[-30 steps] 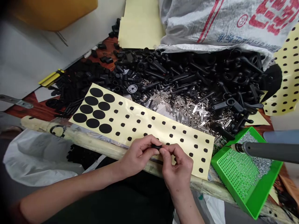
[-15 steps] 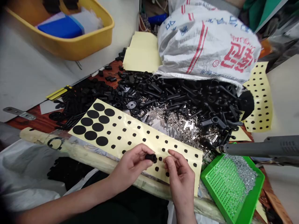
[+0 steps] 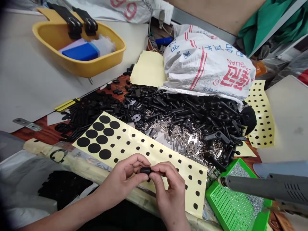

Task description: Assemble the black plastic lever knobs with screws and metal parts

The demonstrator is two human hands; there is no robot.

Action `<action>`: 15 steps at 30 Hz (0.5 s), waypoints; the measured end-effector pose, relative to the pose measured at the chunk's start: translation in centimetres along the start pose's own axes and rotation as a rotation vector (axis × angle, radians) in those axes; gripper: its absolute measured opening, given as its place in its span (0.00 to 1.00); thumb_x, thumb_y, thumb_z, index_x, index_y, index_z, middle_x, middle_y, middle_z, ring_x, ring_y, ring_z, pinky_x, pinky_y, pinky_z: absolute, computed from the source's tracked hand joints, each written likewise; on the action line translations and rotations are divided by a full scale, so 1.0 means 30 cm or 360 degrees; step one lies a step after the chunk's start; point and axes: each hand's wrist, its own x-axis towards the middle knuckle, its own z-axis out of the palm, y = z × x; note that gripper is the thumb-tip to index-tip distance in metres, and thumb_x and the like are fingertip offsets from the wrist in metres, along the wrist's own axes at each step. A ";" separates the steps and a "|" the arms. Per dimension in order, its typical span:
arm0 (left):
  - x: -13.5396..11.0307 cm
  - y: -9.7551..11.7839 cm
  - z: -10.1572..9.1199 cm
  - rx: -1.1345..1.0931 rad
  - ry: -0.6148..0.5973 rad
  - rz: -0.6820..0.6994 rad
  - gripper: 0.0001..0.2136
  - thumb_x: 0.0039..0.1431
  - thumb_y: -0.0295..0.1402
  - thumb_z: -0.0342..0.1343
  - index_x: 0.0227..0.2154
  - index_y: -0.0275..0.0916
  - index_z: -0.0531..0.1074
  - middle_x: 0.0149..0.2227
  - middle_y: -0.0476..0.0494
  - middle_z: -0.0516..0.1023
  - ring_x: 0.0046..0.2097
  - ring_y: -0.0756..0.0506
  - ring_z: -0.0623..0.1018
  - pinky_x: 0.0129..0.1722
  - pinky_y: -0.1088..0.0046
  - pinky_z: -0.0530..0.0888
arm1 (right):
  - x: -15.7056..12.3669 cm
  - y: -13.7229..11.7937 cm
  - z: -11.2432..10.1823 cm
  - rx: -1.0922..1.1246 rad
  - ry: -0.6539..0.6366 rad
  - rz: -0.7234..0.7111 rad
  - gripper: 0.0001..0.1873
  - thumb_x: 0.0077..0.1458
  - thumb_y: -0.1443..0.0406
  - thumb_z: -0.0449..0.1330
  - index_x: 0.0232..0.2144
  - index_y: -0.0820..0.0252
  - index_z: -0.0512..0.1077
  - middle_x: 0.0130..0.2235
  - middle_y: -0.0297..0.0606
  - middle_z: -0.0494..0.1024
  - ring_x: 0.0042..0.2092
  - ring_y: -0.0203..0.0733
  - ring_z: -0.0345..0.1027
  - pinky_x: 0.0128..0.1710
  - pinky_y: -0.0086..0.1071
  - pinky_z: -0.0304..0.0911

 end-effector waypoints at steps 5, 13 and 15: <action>-0.003 0.014 -0.021 -0.0088 -0.0012 -0.0054 0.07 0.49 0.27 0.55 0.34 0.37 0.67 0.30 0.49 0.73 0.34 0.50 0.73 0.35 0.73 0.69 | -0.001 -0.002 0.016 -0.0068 0.0078 0.0026 0.03 0.54 0.67 0.60 0.32 0.58 0.75 0.30 0.37 0.77 0.31 0.37 0.72 0.27 0.27 0.68; -0.019 -0.004 -0.085 0.0374 0.0194 0.0167 0.05 0.53 0.28 0.54 0.33 0.38 0.70 0.30 0.48 0.74 0.32 0.49 0.73 0.32 0.74 0.71 | 0.041 0.015 0.012 -0.0203 0.0043 0.0186 0.07 0.53 0.61 0.60 0.32 0.58 0.76 0.30 0.38 0.78 0.30 0.38 0.71 0.28 0.30 0.69; -0.015 -0.023 -0.127 0.0760 0.0339 0.0389 0.03 0.55 0.29 0.54 0.33 0.39 0.71 0.29 0.48 0.73 0.31 0.49 0.72 0.31 0.73 0.71 | 0.092 0.055 -0.015 -0.0351 0.0098 0.0293 0.11 0.54 0.58 0.59 0.34 0.58 0.76 0.31 0.38 0.79 0.31 0.39 0.72 0.30 0.32 0.70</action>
